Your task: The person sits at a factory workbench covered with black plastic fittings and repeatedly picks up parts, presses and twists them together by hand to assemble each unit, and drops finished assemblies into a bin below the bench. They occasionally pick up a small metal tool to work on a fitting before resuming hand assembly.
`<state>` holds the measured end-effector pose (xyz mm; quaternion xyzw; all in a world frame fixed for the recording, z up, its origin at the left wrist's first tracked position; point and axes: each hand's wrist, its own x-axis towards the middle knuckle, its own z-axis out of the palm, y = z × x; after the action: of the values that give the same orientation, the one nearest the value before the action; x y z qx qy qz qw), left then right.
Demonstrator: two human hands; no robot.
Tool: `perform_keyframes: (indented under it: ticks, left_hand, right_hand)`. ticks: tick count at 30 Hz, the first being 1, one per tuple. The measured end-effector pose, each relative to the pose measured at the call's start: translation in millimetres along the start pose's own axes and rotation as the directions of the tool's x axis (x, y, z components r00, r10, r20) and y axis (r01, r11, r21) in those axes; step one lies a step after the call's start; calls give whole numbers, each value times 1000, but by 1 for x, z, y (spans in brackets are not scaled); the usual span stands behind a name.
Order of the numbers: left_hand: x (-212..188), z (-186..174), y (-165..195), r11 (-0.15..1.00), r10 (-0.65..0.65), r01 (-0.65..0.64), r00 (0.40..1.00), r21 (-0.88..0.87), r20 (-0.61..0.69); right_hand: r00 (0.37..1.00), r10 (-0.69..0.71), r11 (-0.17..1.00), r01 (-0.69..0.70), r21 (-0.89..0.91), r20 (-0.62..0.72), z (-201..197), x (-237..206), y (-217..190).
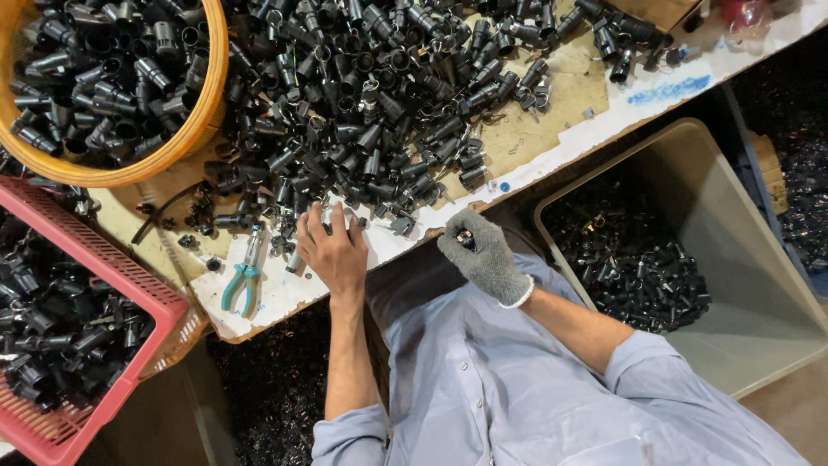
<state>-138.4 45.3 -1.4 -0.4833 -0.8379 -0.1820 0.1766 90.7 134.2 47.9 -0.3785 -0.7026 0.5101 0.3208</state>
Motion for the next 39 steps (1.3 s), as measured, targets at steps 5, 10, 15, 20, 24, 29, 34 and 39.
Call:
perform_keyframes:
  ticks: [5, 10, 15, 20, 24, 29, 34, 39]
  left_hand:
    - [7, 1, -8, 999, 49, -49, 999, 20, -8]
    - [10, 0, -8, 999, 50, -50, 997, 8, 59]
    - [12, -1, -8, 997, 64, -67, 996, 45, 58]
    - [4, -23, 6, 973, -5, -41, 980, -228, -199]
    - [-27, -42, 57, 654, 28, 21, 998, -756, 51]
    - [-52, -32, 102, 398, 208, 210, 927, -893, 311]
    - [-72, -21, 83, 2, 334, 425, 853, -905, 401]
    - [-85, -21, 66, -328, 539, 739, 658, -589, 526]
  right_hand:
    - [1000, 2, 1000, -2, 6, -11, 0, 3, -2]
    - [999, 37, 999, -36, 14, -15, 1, 4, -3]
    - [998, 60, 997, -59, 41, -13, 1, 5, -5]
    - [998, 37, 997, -33, 71, -55, 0, 5, -5]
    - [997, 66, 918, -51, 392, -26, 5, 0, -11]
    - [996, -88, 883, 84, 462, -12, 10, -9, -33]
    - [900, -201, 731, -124, 671, 386, -17, 2, -49]
    - [747, -185, 753, -311, 581, 639, -35, 20, -50]
